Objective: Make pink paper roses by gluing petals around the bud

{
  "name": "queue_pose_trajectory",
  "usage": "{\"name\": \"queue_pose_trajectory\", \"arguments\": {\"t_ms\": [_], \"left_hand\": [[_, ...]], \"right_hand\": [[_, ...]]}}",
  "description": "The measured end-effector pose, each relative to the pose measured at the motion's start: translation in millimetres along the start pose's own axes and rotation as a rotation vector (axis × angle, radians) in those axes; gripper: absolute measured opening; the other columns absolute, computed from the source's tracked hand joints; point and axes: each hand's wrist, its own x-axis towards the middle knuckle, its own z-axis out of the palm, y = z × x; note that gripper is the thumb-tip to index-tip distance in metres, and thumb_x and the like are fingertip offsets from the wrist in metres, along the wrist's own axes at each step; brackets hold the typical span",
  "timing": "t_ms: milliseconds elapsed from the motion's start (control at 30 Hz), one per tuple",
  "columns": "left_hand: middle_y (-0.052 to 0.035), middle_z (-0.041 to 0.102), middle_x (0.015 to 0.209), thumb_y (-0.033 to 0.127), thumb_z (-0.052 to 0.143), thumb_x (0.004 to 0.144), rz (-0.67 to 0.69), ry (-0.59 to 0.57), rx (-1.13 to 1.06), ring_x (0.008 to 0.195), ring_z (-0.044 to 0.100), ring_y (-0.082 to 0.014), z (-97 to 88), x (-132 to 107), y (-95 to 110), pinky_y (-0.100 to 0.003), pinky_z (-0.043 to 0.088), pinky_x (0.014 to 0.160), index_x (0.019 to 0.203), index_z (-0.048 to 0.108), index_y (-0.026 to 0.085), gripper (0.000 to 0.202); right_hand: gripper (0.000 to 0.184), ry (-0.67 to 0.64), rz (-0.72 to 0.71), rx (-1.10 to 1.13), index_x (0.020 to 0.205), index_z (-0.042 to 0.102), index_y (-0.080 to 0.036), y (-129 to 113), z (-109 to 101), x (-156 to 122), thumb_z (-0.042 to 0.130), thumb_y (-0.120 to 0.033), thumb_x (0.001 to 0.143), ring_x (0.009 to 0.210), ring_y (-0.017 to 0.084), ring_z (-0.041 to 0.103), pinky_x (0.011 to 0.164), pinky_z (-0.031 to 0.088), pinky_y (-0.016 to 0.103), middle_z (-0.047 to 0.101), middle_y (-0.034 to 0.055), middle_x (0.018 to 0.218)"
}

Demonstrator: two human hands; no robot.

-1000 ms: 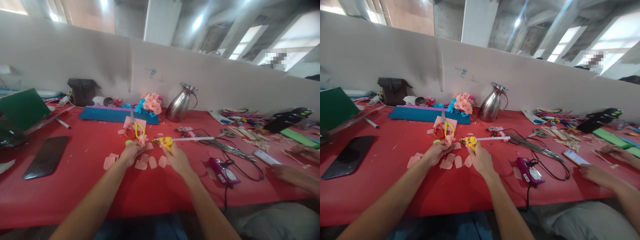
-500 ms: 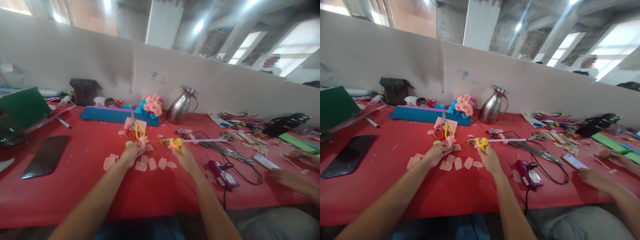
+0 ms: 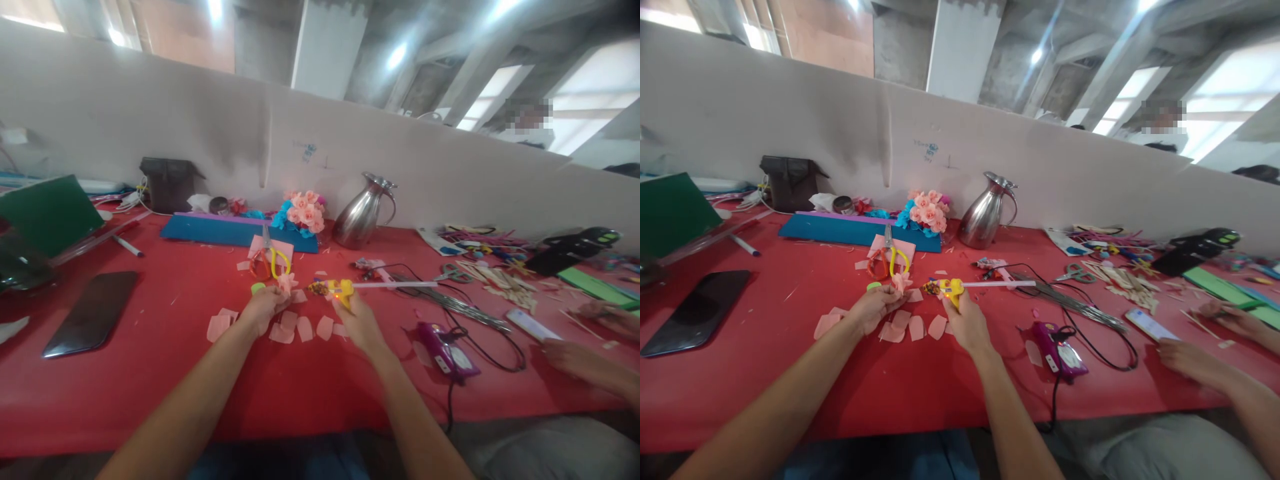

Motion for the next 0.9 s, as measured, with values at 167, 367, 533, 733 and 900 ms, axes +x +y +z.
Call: {"name": "queue_pose_trajectory", "arguments": {"t_ms": [167,367,533,733,900], "left_hand": [[-0.0021,0.061,0.059,-0.004,0.060,0.067,0.012,0.021,-0.009,0.070,0.064,-0.0104,1.1,0.5,-1.4,-0.024,0.049,0.085,0.051,0.052,0.013,0.025],[-0.0023,0.062,0.065,0.003,0.063,0.069,0.107,-0.104,-0.114,0.084,0.065,-0.0143,1.6,-5.9,7.2,-0.028,0.045,0.095,0.053,0.053,0.013,0.021],[-0.0058,0.067,0.081,0.008,0.067,0.067,0.166,-0.258,-0.198,0.099,0.062,-0.0192,3.3,-15.2,14.7,-0.031,0.040,0.101,0.058,0.057,0.012,0.014],[-0.0058,0.067,0.080,0.008,0.067,0.066,0.162,-0.295,-0.222,0.099,0.062,-0.0190,7.8,-21.9,16.1,-0.028,0.041,0.100,0.062,0.060,0.012,0.009],[-0.0017,0.064,0.072,0.006,0.068,0.064,0.152,-0.286,-0.253,0.091,0.064,-0.0155,9.5,-21.6,15.7,-0.028,0.043,0.099,0.063,0.060,0.013,0.011]], "right_hand": [[0.030,-0.019,0.042,0.169,0.094,0.054,-0.020,16.0,2.1,4.3,0.044,-0.044,0.079,0.070,0.020,0.059,0.062,0.040,0.027,0.065,0.0031,0.075],[0.030,0.006,0.205,-0.175,0.081,0.058,-0.020,28.6,-14.4,7.4,0.040,-0.043,0.083,0.069,0.022,0.058,0.061,0.038,0.029,0.063,0.0067,0.071],[0.016,0.396,-0.158,-0.589,0.088,0.059,-0.017,-1.0,-19.5,-8.3,0.052,-0.030,0.081,0.086,0.026,0.052,0.074,0.037,0.037,0.060,0.0135,0.088],[0.018,0.556,-0.541,-0.486,0.098,0.060,-0.018,-40.7,26.4,-16.0,0.051,-0.023,0.084,0.089,0.025,0.045,0.083,0.035,0.040,0.055,0.0117,0.096],[0.027,0.561,-0.640,-0.491,0.106,0.062,-0.028,-38.9,44.5,-1.4,0.049,-0.017,0.084,0.089,0.023,0.045,0.084,0.034,0.042,0.057,0.0088,0.094]]}}
